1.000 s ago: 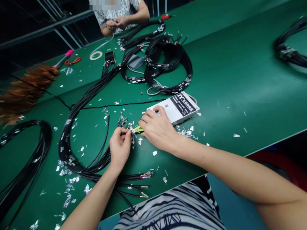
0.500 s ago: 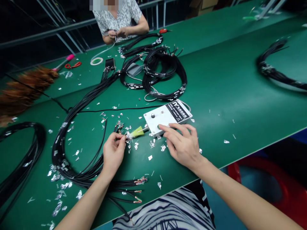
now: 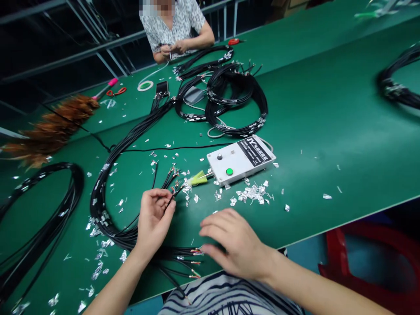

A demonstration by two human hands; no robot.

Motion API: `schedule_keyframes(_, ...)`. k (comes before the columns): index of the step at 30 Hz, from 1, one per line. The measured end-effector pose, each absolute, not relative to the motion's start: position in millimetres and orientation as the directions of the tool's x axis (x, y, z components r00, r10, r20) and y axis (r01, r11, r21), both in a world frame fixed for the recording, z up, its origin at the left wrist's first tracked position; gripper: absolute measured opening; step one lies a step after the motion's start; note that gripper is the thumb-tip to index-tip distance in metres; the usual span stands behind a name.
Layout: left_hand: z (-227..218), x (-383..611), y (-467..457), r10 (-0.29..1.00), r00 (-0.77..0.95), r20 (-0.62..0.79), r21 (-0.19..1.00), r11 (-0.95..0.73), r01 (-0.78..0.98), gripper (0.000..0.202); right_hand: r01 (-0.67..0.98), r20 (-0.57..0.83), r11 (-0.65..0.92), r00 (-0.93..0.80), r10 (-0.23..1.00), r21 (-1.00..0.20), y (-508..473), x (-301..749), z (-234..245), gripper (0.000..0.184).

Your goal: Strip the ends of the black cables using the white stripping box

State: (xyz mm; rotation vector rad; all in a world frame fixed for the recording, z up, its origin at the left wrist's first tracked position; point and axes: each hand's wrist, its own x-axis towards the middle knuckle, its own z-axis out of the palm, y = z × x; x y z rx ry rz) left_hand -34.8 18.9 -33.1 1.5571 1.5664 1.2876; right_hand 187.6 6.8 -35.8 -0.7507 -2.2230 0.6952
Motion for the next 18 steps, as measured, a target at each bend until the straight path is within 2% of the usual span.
schedule_keyframes(2, -37, -46, 14, 0.950, 0.011, 0.312, 0.759, -0.256, 0.599, 0.016, 0.236, 0.349, 0.669, -0.706, 0.617, -0.705, -4, 180, -41, 0.020)
schedule_keyframes(4, -41, -60, 11, 0.927, 0.204, 0.315, 0.546, -0.353, 0.760, 0.017, 0.228, 0.312, 0.676, -0.754, 0.578, -0.701, -10, 176, -45, 0.022)
schedule_keyframes(6, -44, -71, 8, 0.899, 0.325, 0.294, 0.342, -0.417, 0.842, 0.019, 0.237, 0.314, 0.696, -0.763, 0.565, -0.678, -11, 173, -48, 0.026)
schedule_keyframes(8, -46, -78, 6, 0.878, 0.367, 0.306, 0.211, -0.439, 0.874, 0.020, 0.245, 0.325, 0.705, -0.755, 0.570, -0.666, -10, 171, -48, 0.030)
schedule_keyframes(10, -46, -80, 5, 0.872, 0.365, 0.325, 0.177, -0.435, 0.883, 0.020, 0.243, 0.337, 0.712, -0.750, 0.569, -0.659, -9, 170, -48, 0.033)
schedule_keyframes(15, -42, -77, 5, 0.879, 0.304, 0.368, 0.259, -0.411, 0.874, 0.020, 0.256, 0.312, 0.701, -0.758, 0.573, -0.665, -10, 170, -46, 0.034)
schedule_keyframes(18, -40, -77, 3, 0.862, 0.310, 0.401, 0.249, -0.429, 0.868, 0.020, 0.230, 0.269, 0.642, -0.768, 0.581, -0.731, -7, 172, -44, 0.027)
